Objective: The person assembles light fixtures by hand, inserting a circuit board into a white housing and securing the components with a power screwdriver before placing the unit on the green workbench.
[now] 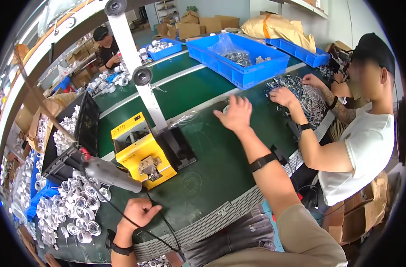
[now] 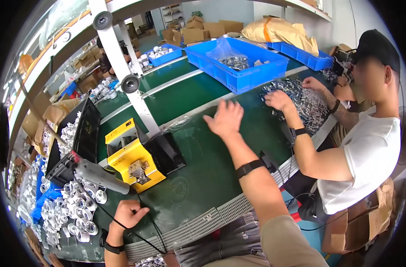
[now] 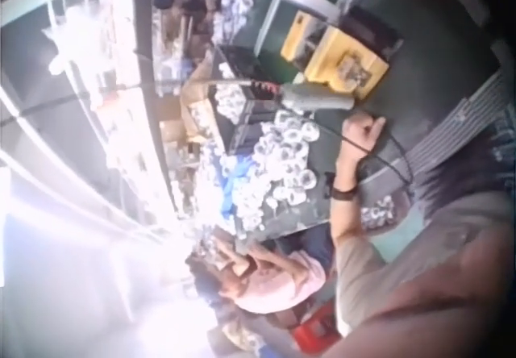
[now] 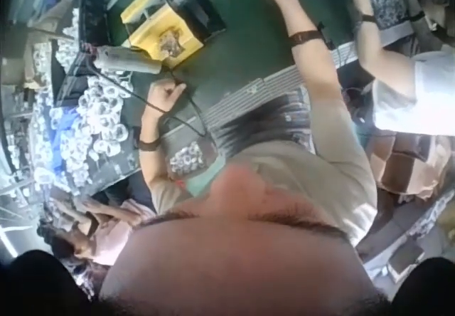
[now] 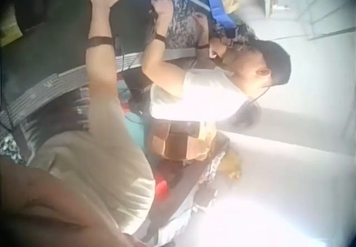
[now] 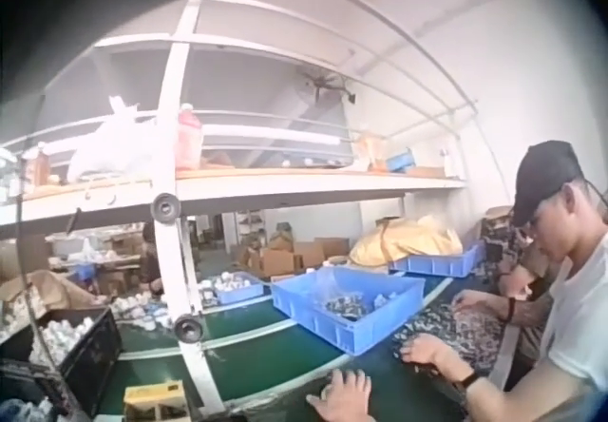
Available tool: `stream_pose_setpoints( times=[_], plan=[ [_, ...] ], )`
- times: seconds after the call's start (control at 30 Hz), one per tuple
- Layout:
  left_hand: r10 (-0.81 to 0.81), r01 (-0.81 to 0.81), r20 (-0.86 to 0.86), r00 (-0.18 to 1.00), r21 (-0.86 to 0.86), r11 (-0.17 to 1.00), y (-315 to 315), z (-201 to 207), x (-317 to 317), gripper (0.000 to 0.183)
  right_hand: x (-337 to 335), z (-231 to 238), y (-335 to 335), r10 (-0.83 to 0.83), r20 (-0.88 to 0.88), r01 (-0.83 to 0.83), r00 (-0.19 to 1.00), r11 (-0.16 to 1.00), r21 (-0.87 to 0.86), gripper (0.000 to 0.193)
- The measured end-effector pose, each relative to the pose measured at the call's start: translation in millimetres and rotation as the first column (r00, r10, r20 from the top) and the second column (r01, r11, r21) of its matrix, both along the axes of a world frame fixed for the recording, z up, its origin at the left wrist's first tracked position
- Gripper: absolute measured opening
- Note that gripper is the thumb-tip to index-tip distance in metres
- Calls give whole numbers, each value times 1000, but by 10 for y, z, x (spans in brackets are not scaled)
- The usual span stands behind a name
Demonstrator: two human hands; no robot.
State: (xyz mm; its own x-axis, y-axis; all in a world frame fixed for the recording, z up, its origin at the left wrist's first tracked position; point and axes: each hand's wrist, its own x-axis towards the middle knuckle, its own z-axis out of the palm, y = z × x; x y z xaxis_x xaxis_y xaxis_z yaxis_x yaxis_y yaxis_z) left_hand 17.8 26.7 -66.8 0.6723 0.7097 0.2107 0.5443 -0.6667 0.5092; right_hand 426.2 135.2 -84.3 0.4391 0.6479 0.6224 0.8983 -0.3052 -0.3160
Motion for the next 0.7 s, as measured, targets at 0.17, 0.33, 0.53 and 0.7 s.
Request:
stream_pose_setpoints(
  times=[0.17, 0.33, 0.53, 0.7],
  plan=[
    [-186, 201, 90, 978, -196, 960, 6, 3, -2, 36, -36, -52, -157, 91, -323, -175, 942, 954, -242, 63],
    [23, 308, 569, 822, -478, 822, -211, -91, 197, 22, -940, 514, -634, 922, -326, -923, 210, 297, 246, 59],
    [61, 418, 721, 691, -466, 780, -231, -163, 232, 75, -1607, 390, -1202, 967, -236, -995, -97, -93, 32, 54],
    [271, 247, 686, 675, -557, 793, -227, -237, 206, 64, -1673, 302, -1212, 916, -392, -991, -78, -28, 132, 57]
  ],
)
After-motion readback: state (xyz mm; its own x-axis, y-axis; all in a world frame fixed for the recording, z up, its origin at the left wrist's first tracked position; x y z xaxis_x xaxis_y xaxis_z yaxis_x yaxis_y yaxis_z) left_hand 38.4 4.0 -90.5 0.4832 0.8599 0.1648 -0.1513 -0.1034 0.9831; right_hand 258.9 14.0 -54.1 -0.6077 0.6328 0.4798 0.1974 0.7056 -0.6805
